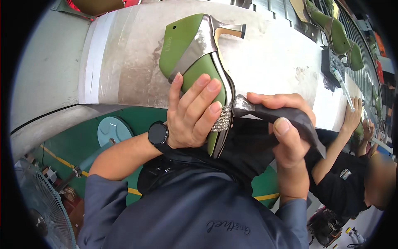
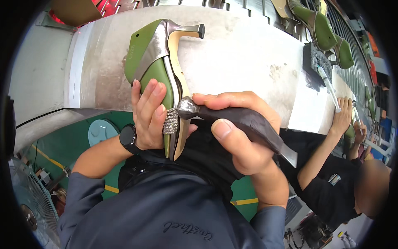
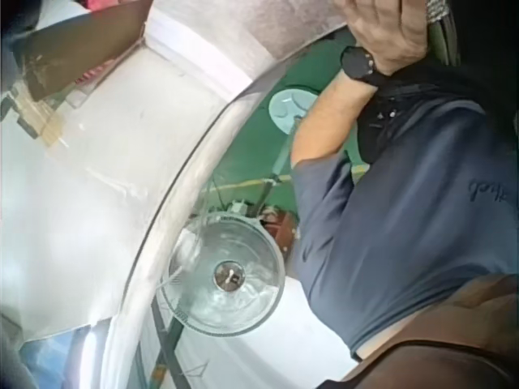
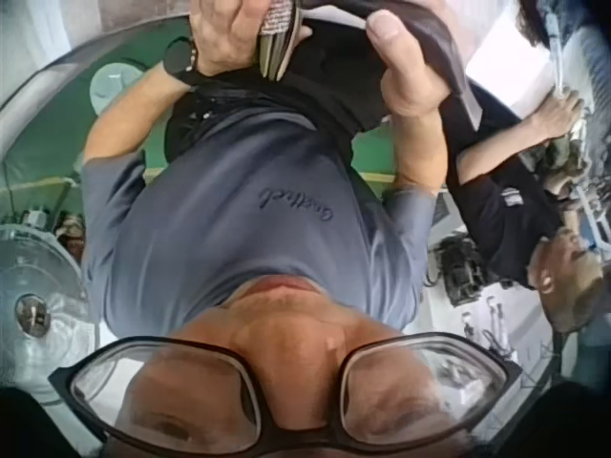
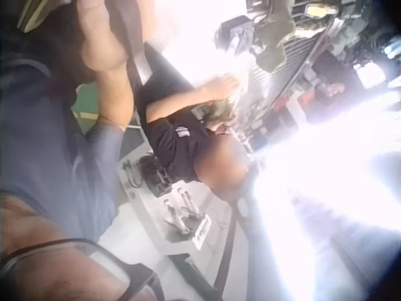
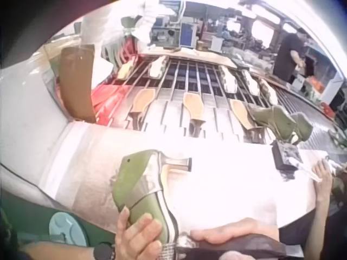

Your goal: The person applies adhesive to shoes using a syringe, presses and attaches the outsoles by hand, and hammers along the edges using a cobbler hammer.

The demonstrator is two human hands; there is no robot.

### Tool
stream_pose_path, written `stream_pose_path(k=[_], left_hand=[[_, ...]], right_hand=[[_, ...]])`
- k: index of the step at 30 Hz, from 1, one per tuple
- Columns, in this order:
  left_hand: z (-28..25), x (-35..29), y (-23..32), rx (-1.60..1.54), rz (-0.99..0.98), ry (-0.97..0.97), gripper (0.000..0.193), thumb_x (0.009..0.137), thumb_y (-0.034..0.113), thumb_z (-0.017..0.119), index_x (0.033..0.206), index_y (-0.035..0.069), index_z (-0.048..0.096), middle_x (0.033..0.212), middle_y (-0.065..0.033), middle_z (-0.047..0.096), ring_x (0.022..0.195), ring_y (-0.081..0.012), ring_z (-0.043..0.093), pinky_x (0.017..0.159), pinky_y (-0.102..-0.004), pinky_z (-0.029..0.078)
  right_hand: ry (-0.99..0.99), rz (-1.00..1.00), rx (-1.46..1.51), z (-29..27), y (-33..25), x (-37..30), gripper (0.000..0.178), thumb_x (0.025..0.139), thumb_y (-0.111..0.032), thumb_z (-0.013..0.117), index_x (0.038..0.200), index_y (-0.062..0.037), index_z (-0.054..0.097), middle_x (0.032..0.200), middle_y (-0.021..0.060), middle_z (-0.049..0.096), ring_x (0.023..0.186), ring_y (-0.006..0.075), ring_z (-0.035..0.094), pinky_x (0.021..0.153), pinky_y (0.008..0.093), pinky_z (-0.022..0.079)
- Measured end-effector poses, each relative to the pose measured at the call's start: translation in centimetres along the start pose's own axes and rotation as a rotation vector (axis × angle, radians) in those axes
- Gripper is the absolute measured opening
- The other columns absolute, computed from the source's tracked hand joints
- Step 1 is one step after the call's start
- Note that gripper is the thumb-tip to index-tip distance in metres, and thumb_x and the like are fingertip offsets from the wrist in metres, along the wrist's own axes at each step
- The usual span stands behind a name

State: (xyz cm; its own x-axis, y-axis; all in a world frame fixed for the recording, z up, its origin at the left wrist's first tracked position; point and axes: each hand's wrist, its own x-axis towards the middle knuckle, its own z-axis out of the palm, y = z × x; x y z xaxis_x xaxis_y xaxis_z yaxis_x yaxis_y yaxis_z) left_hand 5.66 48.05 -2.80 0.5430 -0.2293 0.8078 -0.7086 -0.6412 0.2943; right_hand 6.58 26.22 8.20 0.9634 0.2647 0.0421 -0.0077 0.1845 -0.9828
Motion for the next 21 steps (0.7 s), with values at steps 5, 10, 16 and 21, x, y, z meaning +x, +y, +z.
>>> stream_pose_path(k=[5,10,16,21], left_hand=[[0.2,-0.1,0.1,-0.008,-0.021,0.018,0.039,0.104,0.011,0.055,0.142,0.006,0.044,0.142,-0.0209,0.059,0.132,-0.0373,0.060,0.119,-0.0678,0.030],[0.3,-0.3,0.3,0.020,-0.025,0.033,0.039,0.105,0.012,0.054,0.142,0.007,0.043,0.142,-0.0188,0.060,0.132,-0.0359,0.060,0.119,-0.0677,0.031],[0.2,-0.1,0.1,0.025,-0.004,0.014,0.039,0.105,0.012,0.054,0.142,0.006,0.044,0.141,-0.0181,0.061,0.131,-0.0357,0.061,0.118,-0.0671,0.032],[0.3,0.1,0.3,0.031,-0.003,0.032,0.039,0.104,0.010,0.056,0.141,0.005,0.045,0.140,-0.0194,0.061,0.130,-0.0363,0.061,0.119,-0.0665,0.031]], right_hand=[[-0.167,-0.007,-0.160,-0.6,-1.1,2.0,0.030,0.090,-0.006,0.069,0.116,0.0095,0.062,0.118,0.0294,0.071,0.114,0.0321,0.070,0.103,0.0413,0.054],[-0.155,-0.059,-0.168,-0.3,-0.1,-0.5,0.033,0.090,-0.009,0.075,0.115,0.0077,0.062,0.117,0.0293,0.072,0.110,0.0348,0.073,0.098,0.0432,0.057],[-0.149,-0.224,-0.432,1.2,-2.4,0.8,0.030,0.079,-0.009,0.084,0.100,0.0080,0.070,0.099,0.0263,0.075,0.093,0.0372,0.077,0.085,0.0411,0.063],[-0.372,-0.222,-0.598,1.7,-3.3,0.4,0.037,0.084,-0.017,0.082,0.105,0.0092,0.066,0.101,0.0294,0.073,0.097,0.0401,0.075,0.085,0.0455,0.062]])
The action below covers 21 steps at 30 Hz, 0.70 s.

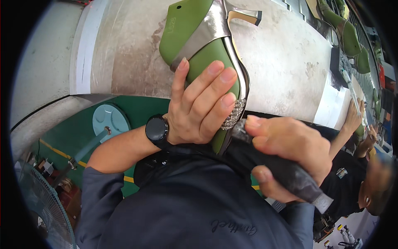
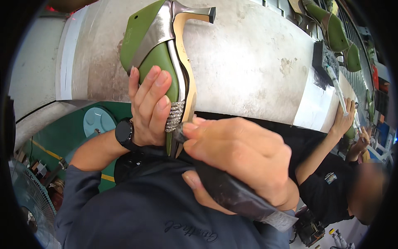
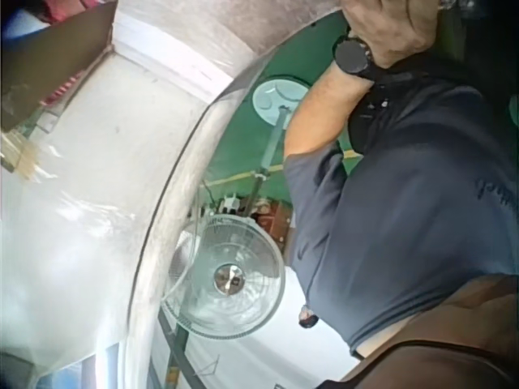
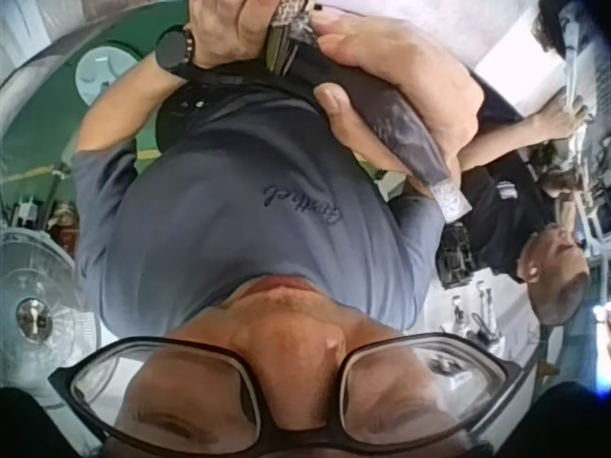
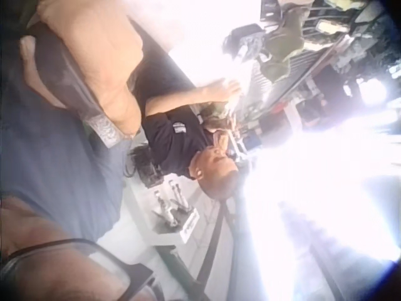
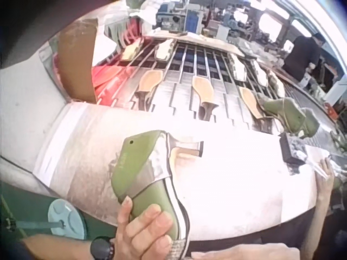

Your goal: The person applies adhesive to shoes using a syringe, presses and attaches the outsoles by hand, and hammers along the edges using a cobbler hammer.

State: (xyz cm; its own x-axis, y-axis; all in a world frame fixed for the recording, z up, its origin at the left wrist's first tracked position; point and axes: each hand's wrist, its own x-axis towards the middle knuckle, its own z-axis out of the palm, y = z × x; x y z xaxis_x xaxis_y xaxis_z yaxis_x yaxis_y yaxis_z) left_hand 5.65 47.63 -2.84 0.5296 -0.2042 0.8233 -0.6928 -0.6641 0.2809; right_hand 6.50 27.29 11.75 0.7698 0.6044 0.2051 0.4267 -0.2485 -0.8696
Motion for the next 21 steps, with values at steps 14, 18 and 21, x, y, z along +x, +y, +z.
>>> stream_pose_path(k=[14,18,21], left_hand=[[-0.2,-0.3,0.0,-0.051,-0.023,-0.001,0.034,0.103,0.011,0.059,0.135,0.005,0.050,0.142,-0.0214,0.060,0.132,-0.0370,0.060,0.119,-0.0665,0.030],[-0.3,-0.5,-0.4,-0.055,-0.011,-0.024,0.036,0.105,0.013,0.056,0.139,0.006,0.048,0.141,-0.0193,0.060,0.132,-0.0356,0.061,0.118,-0.0688,0.031],[0.1,-1.1,-0.2,-0.031,-0.020,-0.011,0.039,0.106,0.017,0.055,0.143,0.008,0.045,0.142,-0.0155,0.059,0.133,-0.0335,0.059,0.118,-0.0690,0.031]], right_hand=[[0.327,0.158,0.347,3.2,0.0,-4.3,0.041,0.087,0.001,0.074,0.124,0.0106,0.059,0.127,0.0346,0.066,0.120,0.0398,0.068,0.104,0.0450,0.054],[0.306,0.195,0.290,1.6,0.8,-1.7,0.034,0.086,0.004,0.072,0.119,0.0097,0.061,0.120,0.0318,0.070,0.118,0.0376,0.070,0.105,0.0432,0.054],[0.288,0.263,0.347,0.1,1.0,0.3,0.032,0.088,0.001,0.071,0.117,0.0097,0.061,0.119,0.0309,0.071,0.116,0.0343,0.070,0.104,0.0418,0.054]])
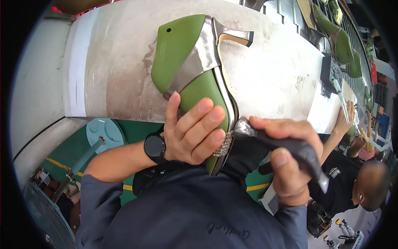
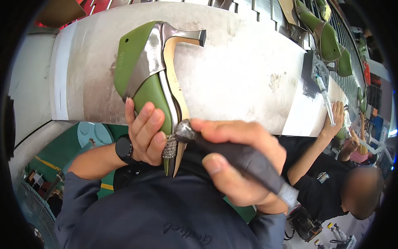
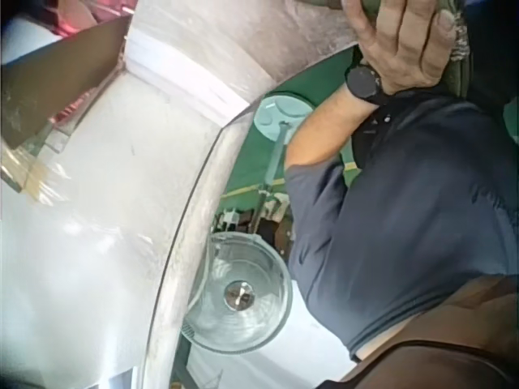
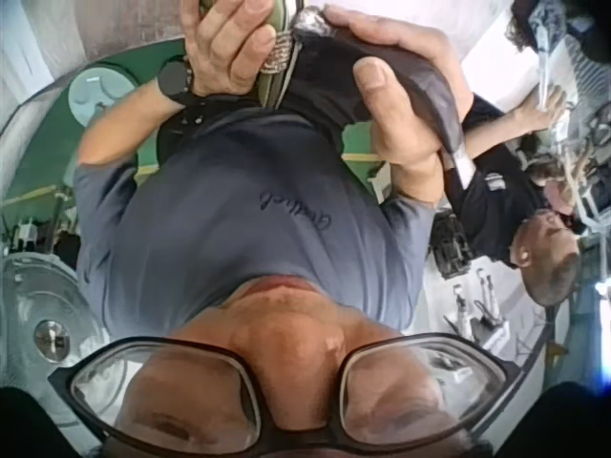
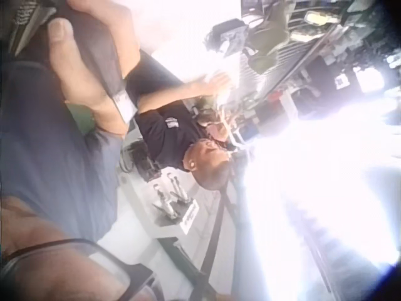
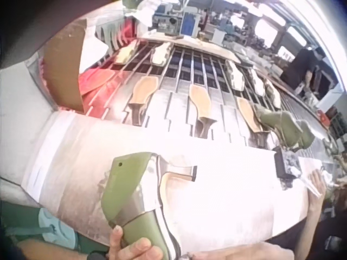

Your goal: The person applies adhesive to shoes using a syringe, presses and attaches the outsoles by hand, and hammers along the edges using a cobbler hammer.

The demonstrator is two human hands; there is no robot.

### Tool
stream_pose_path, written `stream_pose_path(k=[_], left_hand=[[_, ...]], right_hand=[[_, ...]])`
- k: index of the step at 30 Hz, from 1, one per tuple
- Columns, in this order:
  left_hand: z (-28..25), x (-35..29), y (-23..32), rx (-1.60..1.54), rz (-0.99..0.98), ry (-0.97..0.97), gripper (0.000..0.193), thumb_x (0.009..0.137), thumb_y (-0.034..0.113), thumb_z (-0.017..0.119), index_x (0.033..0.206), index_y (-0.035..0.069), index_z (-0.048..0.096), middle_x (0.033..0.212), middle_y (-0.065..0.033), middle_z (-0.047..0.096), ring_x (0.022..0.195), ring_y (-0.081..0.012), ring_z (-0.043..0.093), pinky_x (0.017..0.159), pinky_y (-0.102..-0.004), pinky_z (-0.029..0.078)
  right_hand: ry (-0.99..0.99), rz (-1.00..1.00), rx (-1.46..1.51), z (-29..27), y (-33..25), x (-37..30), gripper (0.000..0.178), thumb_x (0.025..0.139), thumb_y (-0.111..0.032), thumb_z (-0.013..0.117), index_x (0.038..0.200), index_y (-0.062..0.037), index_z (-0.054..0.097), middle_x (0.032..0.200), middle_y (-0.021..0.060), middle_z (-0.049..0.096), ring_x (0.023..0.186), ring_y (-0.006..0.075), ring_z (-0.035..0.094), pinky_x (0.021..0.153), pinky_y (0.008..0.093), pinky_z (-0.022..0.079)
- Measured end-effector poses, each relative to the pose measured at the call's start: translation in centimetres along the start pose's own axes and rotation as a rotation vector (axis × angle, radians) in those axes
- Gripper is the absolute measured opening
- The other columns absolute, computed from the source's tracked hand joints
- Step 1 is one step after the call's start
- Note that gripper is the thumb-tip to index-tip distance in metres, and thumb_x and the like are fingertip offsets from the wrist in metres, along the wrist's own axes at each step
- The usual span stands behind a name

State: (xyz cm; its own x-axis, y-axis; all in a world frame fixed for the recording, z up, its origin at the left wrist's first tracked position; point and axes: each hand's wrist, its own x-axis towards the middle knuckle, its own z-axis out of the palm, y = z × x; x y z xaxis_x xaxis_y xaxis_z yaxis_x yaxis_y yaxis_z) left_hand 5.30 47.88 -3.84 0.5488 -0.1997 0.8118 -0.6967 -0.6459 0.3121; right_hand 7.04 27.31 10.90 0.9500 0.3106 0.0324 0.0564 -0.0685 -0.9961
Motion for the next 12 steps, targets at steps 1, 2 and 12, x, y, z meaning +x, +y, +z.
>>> stream_pose_path(k=[1,2,12], left_hand=[[0.2,-0.1,-0.1,0.014,0.015,0.019,0.041,0.106,0.018,0.055,0.144,0.008,0.045,0.143,-0.0139,0.059,0.134,-0.0323,0.059,0.119,-0.0688,0.031],[0.4,-0.2,-0.2,0.028,0.030,0.037,0.042,0.106,0.019,0.056,0.145,0.009,0.044,0.143,-0.0123,0.058,0.135,-0.0311,0.058,0.119,-0.0685,0.031],[1.2,-0.8,0.3,-0.018,-0.025,0.046,0.051,0.106,0.033,0.055,0.153,0.019,0.040,0.148,-0.0003,0.055,0.144,-0.0230,0.049,0.125,-0.0661,0.022]], right_hand=[[0.025,0.129,0.054,-0.2,-0.8,1.1,0.031,0.089,-0.001,0.071,0.116,0.0100,0.061,0.119,0.0304,0.071,0.115,0.0323,0.070,0.103,0.0408,0.054],[0.051,0.258,0.107,-0.5,-1.2,2.1,0.030,0.090,-0.002,0.070,0.116,0.0104,0.062,0.118,0.0299,0.072,0.113,0.0303,0.071,0.103,0.0399,0.054],[-0.003,0.422,-0.045,-0.5,-0.3,10.0,0.039,0.087,-0.025,0.065,0.107,0.0087,0.064,0.107,0.0310,0.073,0.102,0.0352,0.074,0.099,0.0436,0.056]])
